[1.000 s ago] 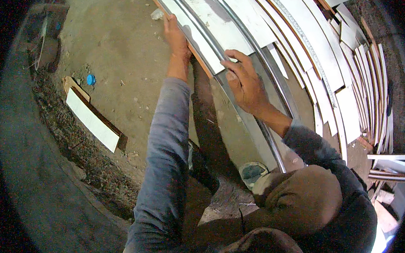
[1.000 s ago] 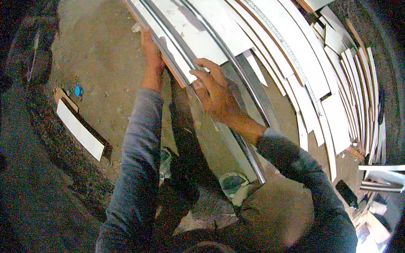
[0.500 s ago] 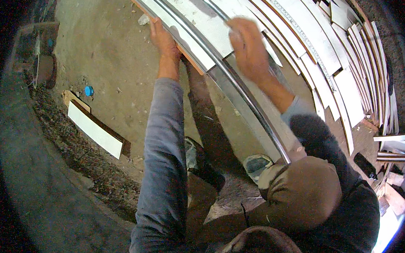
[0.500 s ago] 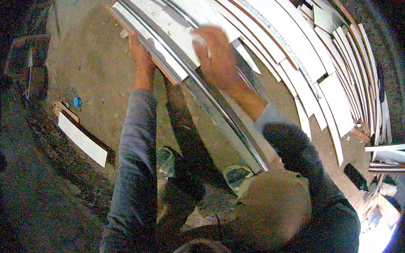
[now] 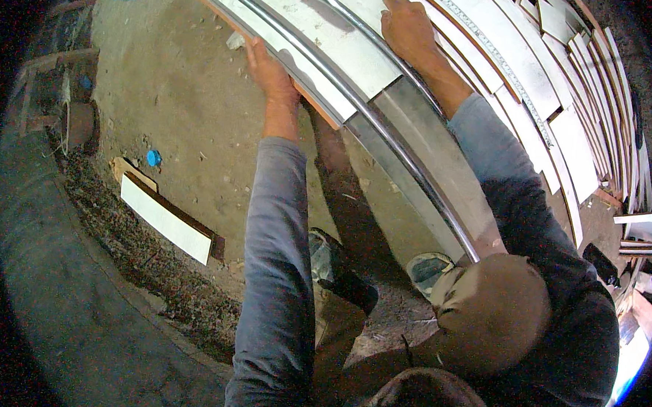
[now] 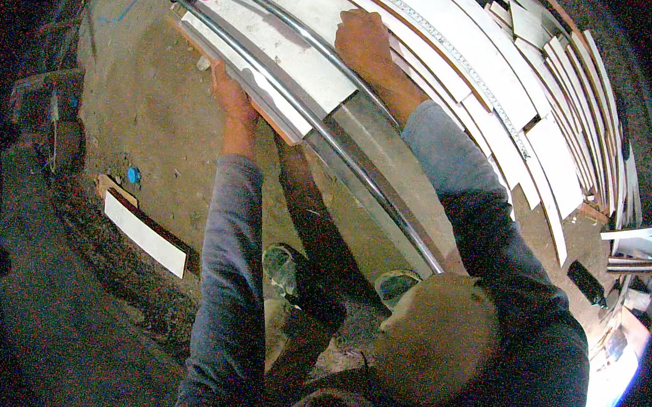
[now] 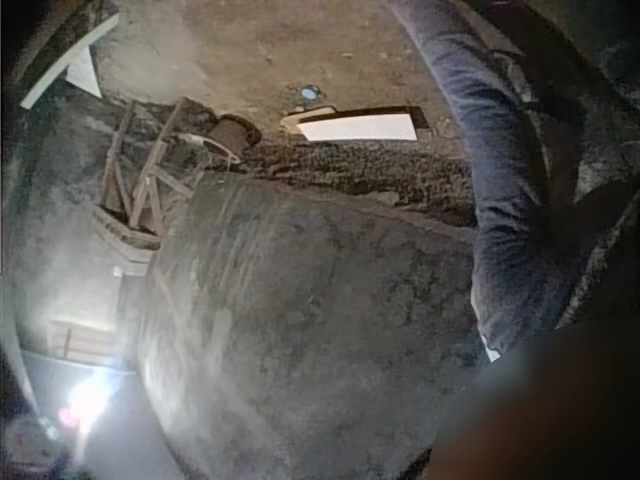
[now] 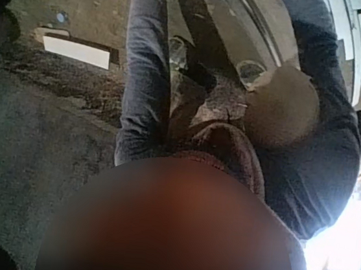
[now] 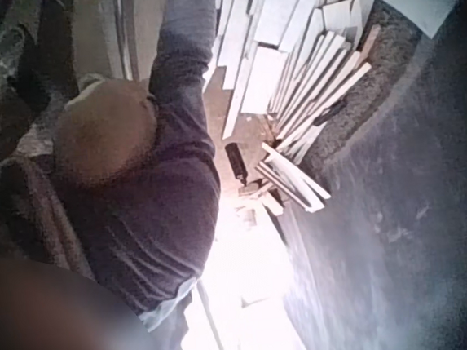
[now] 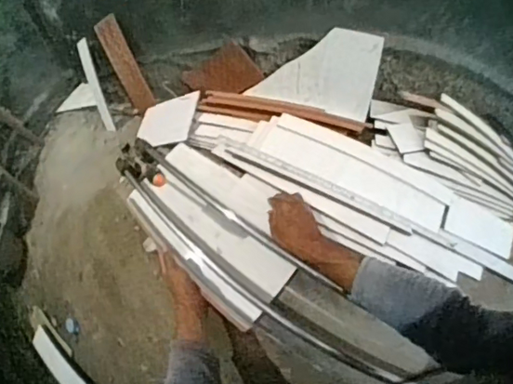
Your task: The person repeatedly places white rectangular panels on a manual tile cutter, aligns them, and cuts them into narrower strips. The cut pieces are set aside on the floor next to the cutter.
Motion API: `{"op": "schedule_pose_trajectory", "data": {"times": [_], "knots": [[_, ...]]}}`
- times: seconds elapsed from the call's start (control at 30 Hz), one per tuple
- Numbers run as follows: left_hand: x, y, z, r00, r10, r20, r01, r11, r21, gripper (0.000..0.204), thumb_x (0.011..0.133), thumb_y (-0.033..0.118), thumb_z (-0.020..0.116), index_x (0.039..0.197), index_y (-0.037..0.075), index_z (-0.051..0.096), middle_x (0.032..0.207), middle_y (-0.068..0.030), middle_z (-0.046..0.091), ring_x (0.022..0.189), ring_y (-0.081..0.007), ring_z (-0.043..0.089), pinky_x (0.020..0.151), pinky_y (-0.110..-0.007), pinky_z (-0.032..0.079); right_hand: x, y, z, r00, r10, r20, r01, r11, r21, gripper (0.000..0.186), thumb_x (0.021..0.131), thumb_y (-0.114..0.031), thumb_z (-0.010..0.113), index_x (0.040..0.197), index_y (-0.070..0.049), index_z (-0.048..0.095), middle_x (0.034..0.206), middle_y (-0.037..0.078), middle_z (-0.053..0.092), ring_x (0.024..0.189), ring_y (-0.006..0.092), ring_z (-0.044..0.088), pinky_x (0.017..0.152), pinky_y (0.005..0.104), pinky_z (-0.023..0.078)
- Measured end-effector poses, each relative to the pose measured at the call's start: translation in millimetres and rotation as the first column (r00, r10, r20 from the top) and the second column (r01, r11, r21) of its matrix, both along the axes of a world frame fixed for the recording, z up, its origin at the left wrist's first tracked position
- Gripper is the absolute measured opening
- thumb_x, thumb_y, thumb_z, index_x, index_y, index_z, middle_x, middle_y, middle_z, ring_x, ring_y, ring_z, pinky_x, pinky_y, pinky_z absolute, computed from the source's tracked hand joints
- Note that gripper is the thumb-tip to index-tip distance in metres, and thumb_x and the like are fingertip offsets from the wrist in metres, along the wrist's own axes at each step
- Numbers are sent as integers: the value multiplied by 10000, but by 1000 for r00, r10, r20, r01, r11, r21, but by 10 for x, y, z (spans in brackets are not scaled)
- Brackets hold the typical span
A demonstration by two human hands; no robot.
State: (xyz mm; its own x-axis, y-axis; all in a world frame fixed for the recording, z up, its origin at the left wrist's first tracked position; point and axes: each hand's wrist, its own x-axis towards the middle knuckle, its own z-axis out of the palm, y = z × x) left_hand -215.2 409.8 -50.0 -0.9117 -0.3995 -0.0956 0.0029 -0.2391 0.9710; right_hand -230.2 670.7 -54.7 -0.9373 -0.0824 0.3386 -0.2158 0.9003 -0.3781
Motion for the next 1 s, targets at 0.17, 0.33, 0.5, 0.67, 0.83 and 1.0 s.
{"op": "schedule_pose_trajectory", "data": {"times": [0.17, 0.33, 0.5, 0.67, 0.83, 1.0], "knots": [[-23, -12, -54, 999, -23, -29, 24, 999, 24, 554, 1066, 304, 475, 1521, -11, 450, 1416, -169, 581, 1226, -310, 599, 1024, -406, 489, 33, -54, 83, 995, -59, -84, 52, 995, -85, 236, 930, -177, 610, 1029, 18, 700, 931, 214, 727, 899, 422, 697, 911, 518, 547], [-62, -60, -133, 999, -40, -33, 44, 994, 103, 558, 1071, 317, 479, 1525, -5, 447, 1434, -185, 567, 1253, -310, 584, 1055, -414, 469, 40, -46, 12, 995, -90, 36, 92, 995, -43, 259, 914, -156, 608, 1095, -1, 706, 973, 227, 740, 918, 442, 692, 913, 510, 552], [-33, -88, -68, 998, -63, 4, 63, 997, -47, 588, 1083, 327, 474, 1572, 10, 393, 1481, -196, 531, 1304, -311, 552, 1091, -415, 443, -33, -16, -16, 997, -25, 76, 29, 998, -52, 385, 912, -162, 629, 1279, -54, 680, 1154, 217, 722, 1044, 442, 660, 1029, 492, 505], [-1, 45, 125, 1000, -25, -10, 26, 997, 67, 600, 1093, 307, 458, 1608, 24, 339, 1509, -192, 502, 1323, -311, 531, 1091, -410, 437, 157, 369, 229, 907, 294, 300, -279, 956, -93, 603, 914, -180, 719, 1486, -99, 549, 1608, 228, 394, 1464, 418, 395, 1223, 454, 343], [63, 93, 224, 1000, -27, -5, 27, 992, 125, 590, 1101, 314, 447, 1602, 19, 344, 1492, -177, 513, 1299, -295, 538, 1091, -404, 432, 405, 729, 329, 746, 490, 452, -471, 867, -163, 892, 770, -31, 820, 1567, -252, 486, 1732, 225, 121, 1584, 420, 194, 1291, 433, 226], [5, 58, 145, 1000, -26, -6, 26, 993, 113, 578, 1107, 317, 441, 1594, 18, 356, 1478, -171, 523, 1303, -288, 536, 1091, -401, 431, 514, 636, 222, 827, 478, 295, -481, 874, -67, 943, 731, -18, 826, 1548, -357, 499, 1715, 247, 166, 1574, 415, 232, 1290, 427, 244]]}}
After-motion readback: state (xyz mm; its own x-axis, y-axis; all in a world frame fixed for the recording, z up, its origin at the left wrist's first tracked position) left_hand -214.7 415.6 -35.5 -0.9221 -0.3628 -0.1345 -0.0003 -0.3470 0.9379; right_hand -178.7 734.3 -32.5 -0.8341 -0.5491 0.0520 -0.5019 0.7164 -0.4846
